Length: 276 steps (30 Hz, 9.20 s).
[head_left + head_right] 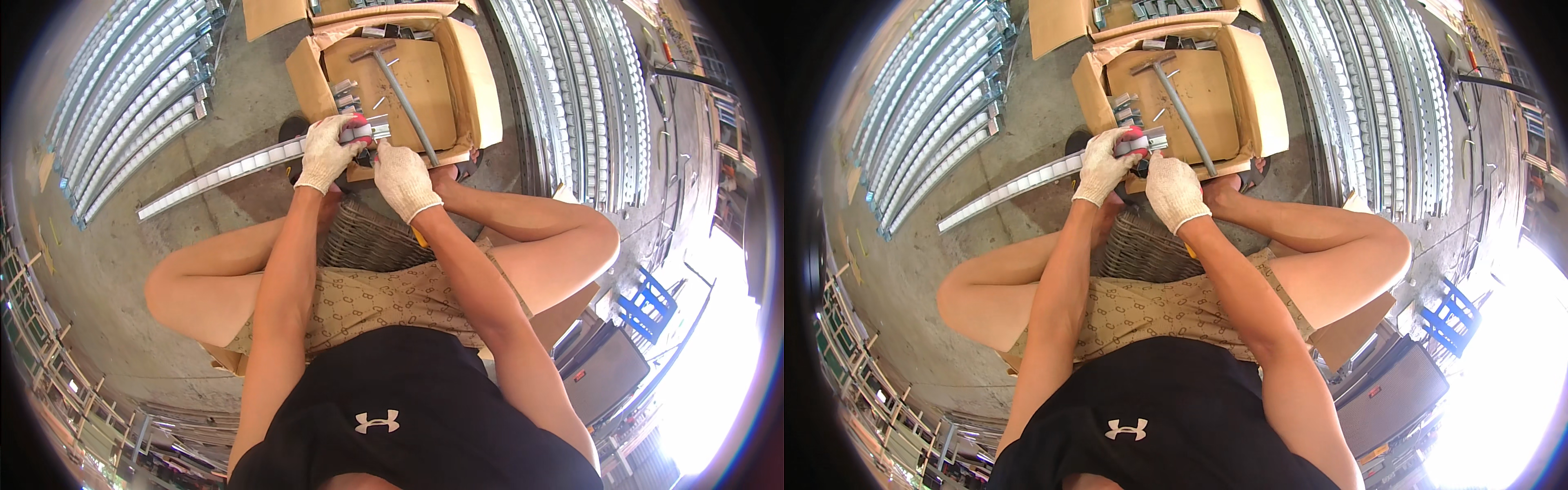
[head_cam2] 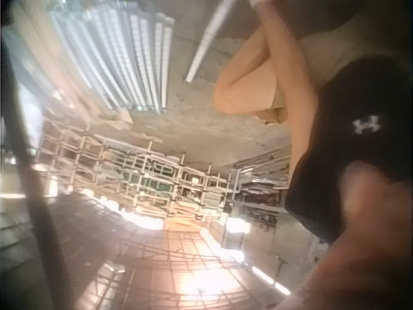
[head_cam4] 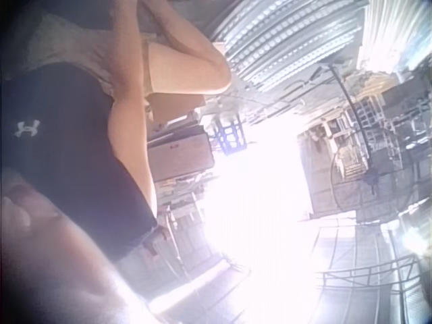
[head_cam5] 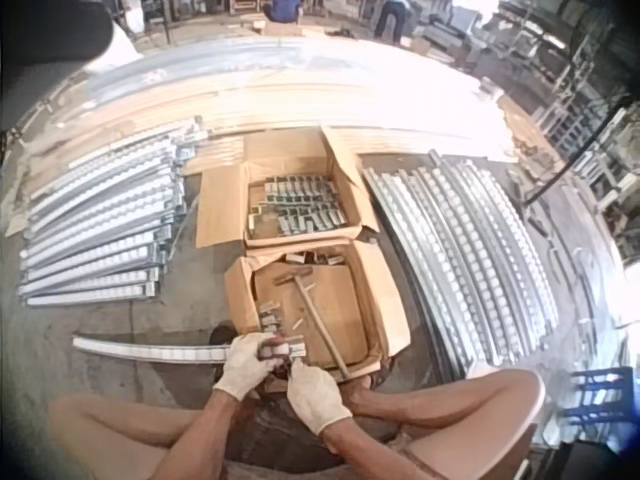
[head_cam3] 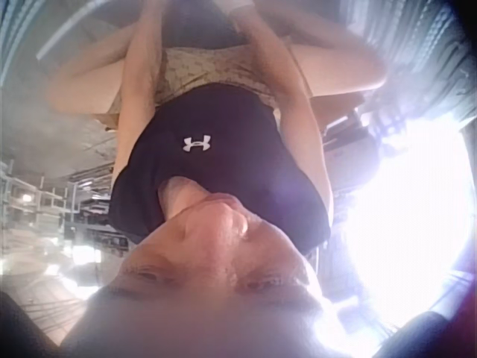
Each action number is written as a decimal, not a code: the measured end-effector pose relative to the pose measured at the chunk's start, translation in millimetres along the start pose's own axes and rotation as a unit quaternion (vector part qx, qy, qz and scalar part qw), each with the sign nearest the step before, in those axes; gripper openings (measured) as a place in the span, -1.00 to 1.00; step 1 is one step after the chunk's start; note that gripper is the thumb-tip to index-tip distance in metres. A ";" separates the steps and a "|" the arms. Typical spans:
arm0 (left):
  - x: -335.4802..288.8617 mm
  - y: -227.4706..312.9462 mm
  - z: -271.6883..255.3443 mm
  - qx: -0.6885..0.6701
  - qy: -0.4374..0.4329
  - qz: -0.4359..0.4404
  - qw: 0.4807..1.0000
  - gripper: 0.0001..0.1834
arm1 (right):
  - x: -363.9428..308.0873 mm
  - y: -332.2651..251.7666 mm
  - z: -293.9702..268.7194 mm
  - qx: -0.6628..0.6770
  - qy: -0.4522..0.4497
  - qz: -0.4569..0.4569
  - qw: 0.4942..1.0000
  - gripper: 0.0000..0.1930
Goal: The person assembles metal components by hand and with a hammer, attaching brackets to long perforated metal rails and securing them.
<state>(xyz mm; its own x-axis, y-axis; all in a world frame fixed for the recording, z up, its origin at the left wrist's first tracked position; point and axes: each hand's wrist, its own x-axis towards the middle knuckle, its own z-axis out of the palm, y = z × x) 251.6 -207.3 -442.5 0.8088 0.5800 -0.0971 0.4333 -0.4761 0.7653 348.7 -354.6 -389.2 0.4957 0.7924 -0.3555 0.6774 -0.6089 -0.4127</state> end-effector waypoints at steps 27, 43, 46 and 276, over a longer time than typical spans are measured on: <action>6.2 -4.0 -4.6 -0.045 -0.018 0.008 0.999 -0.57 | -0.6 0.1 -4.0 0.127 0.007 0.028 0.991 -0.72; 4.1 4.2 -8.7 -0.085 -0.039 -0.023 0.995 -0.56 | 9.4 0.2 8.6 0.110 0.017 0.045 0.993 -0.66; 7.8 0.3 -11.7 -0.100 -0.061 -0.031 0.993 -0.58 | 12.0 13.3 9.7 0.170 0.048 0.054 0.983 -0.64; -1.8 -27.2 -81.8 0.039 -0.185 -0.066 0.980 -0.33 | 132.8 -27.9 -197.3 -0.164 -0.440 0.010 0.883 -0.60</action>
<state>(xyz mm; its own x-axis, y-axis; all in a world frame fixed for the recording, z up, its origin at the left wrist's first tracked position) 205.8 -141.3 -411.1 0.8259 0.3677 -0.4274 0.5616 -0.4697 0.6812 502.9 -225.2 -259.5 -0.0081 0.3584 -0.9335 0.8657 -0.4647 -0.1859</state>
